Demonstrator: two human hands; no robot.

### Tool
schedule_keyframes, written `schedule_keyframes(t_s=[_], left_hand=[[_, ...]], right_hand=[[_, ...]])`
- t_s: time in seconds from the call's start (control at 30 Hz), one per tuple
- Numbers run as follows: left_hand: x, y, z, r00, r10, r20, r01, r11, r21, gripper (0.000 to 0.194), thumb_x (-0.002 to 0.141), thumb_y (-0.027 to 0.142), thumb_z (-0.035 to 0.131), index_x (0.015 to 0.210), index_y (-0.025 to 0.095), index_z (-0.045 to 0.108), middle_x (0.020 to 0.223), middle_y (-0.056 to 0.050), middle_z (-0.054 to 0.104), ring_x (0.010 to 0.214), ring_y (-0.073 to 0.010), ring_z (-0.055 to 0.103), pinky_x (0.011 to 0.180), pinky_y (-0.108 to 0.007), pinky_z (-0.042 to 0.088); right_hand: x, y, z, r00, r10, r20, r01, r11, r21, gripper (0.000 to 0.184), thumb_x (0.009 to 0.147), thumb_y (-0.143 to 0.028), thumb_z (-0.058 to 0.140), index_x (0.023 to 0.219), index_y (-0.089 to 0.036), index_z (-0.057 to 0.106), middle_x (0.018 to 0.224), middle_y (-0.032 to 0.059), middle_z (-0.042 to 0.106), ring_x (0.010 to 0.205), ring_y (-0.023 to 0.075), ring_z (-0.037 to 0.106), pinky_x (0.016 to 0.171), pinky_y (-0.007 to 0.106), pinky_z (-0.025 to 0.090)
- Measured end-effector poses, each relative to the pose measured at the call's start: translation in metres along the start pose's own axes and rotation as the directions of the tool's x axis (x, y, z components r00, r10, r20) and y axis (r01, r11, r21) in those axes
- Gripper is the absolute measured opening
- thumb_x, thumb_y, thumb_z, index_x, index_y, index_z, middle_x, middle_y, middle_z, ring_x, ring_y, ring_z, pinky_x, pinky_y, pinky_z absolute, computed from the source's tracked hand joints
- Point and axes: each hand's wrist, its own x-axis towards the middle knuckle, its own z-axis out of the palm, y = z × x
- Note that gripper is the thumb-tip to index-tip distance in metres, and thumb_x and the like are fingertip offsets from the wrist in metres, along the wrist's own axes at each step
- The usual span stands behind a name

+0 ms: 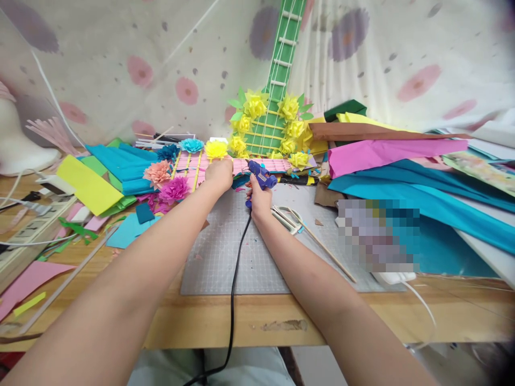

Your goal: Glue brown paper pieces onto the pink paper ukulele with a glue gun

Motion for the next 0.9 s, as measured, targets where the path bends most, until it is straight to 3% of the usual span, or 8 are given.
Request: schedule_keyframes(t_s=[0.17,0.27,0.47,0.57,0.63,0.7,0.83,0.9], left_hand=[[-0.024,0.002,0.003,0.995,0.017,-0.101,-0.043,0.963,-0.264,0.011,0.077,0.017,0.059,0.084,0.019,0.067,0.093,-0.009,0.07,0.09,-0.0233,0.064,0.079,-0.033,0.047],[-0.051,0.006,0.019,0.987,-0.023,-0.158,-0.069,0.829,-0.555,0.005,0.076,0.018,0.062,0.08,0.018,0.065,0.083,-0.004,0.069,0.077,-0.0166,0.064,0.072,-0.028,0.047],[-0.08,0.018,0.059,0.968,-0.204,0.147,0.211,0.338,-0.917,0.002,0.077,0.015,0.061,0.078,0.014,0.062,0.074,-0.002,0.066,0.058,-0.0118,0.063,0.046,-0.02,0.043],[-0.077,0.021,0.069,0.953,-0.204,0.225,0.266,0.2,-0.943,0.005,0.078,0.015,0.059,0.083,0.013,0.061,0.079,-0.004,0.068,0.058,-0.0115,0.065,0.043,-0.019,0.043],[-0.074,0.02,0.071,0.947,-0.208,0.244,0.29,0.226,-0.93,0.01,0.08,0.015,0.057,0.088,0.013,0.062,0.083,-0.006,0.07,0.058,-0.0117,0.065,0.044,-0.019,0.043],[-0.072,0.016,0.072,0.952,-0.215,0.216,0.281,0.343,-0.896,0.014,0.081,0.017,0.055,0.092,0.013,0.064,0.083,-0.006,0.07,0.056,-0.0118,0.064,0.048,-0.022,0.045],[-0.071,0.002,0.074,0.971,-0.235,-0.042,0.131,0.672,-0.729,0.014,0.078,0.025,0.06,0.083,0.018,0.072,0.091,-0.007,0.07,0.076,-0.0177,0.066,0.072,-0.03,0.049],[-0.071,-0.003,0.074,0.959,-0.242,-0.147,0.079,0.728,-0.681,0.014,0.076,0.027,0.062,0.079,0.019,0.074,0.093,-0.008,0.069,0.088,-0.0205,0.063,0.081,-0.032,0.047]], right_hand=[[0.001,-0.004,-0.003,0.999,-0.02,-0.037,0.021,1.0,0.002,0.03,0.076,-0.042,0.064,0.066,-0.016,0.055,0.055,-0.0043,0.054,0.04,0.0035,0.042,0.039,0.018,0.037],[0.002,-0.008,-0.006,0.998,-0.024,-0.051,0.024,1.0,0.002,0.031,0.074,-0.045,0.064,0.067,-0.016,0.054,0.06,-0.0043,0.056,0.042,0.003,0.043,0.04,0.017,0.037],[0.013,-0.014,-0.035,0.99,-0.043,0.133,0.058,0.992,-0.114,0.043,0.061,-0.057,0.07,0.066,-0.017,0.056,0.061,-0.0024,0.061,0.044,0.0043,0.043,0.04,0.018,0.036],[0.023,-0.019,-0.06,0.972,-0.055,0.226,0.104,0.972,-0.209,0.044,0.056,-0.058,0.074,0.067,-0.018,0.058,0.058,-0.0024,0.061,0.042,0.0049,0.043,0.039,0.02,0.034],[0.027,-0.024,-0.074,0.97,-0.047,0.238,0.099,0.973,-0.21,0.046,0.055,-0.06,0.074,0.066,-0.018,0.058,0.058,-0.0016,0.061,0.041,0.0052,0.043,0.039,0.02,0.034],[0.026,-0.027,-0.082,0.965,-0.034,0.259,0.091,0.973,-0.214,0.048,0.054,-0.063,0.073,0.064,-0.018,0.058,0.057,-0.001,0.06,0.042,0.0055,0.044,0.038,0.021,0.033],[0.015,-0.03,-0.082,0.945,-0.019,0.328,0.117,0.953,-0.281,0.048,0.053,-0.063,0.075,0.062,-0.018,0.06,0.058,-0.0003,0.06,0.042,0.005,0.041,0.038,0.022,0.032],[0.011,-0.03,-0.08,0.939,-0.019,0.343,0.123,0.951,-0.285,0.047,0.053,-0.062,0.075,0.063,-0.018,0.061,0.063,0.0003,0.062,0.042,0.0049,0.042,0.038,0.022,0.032]])
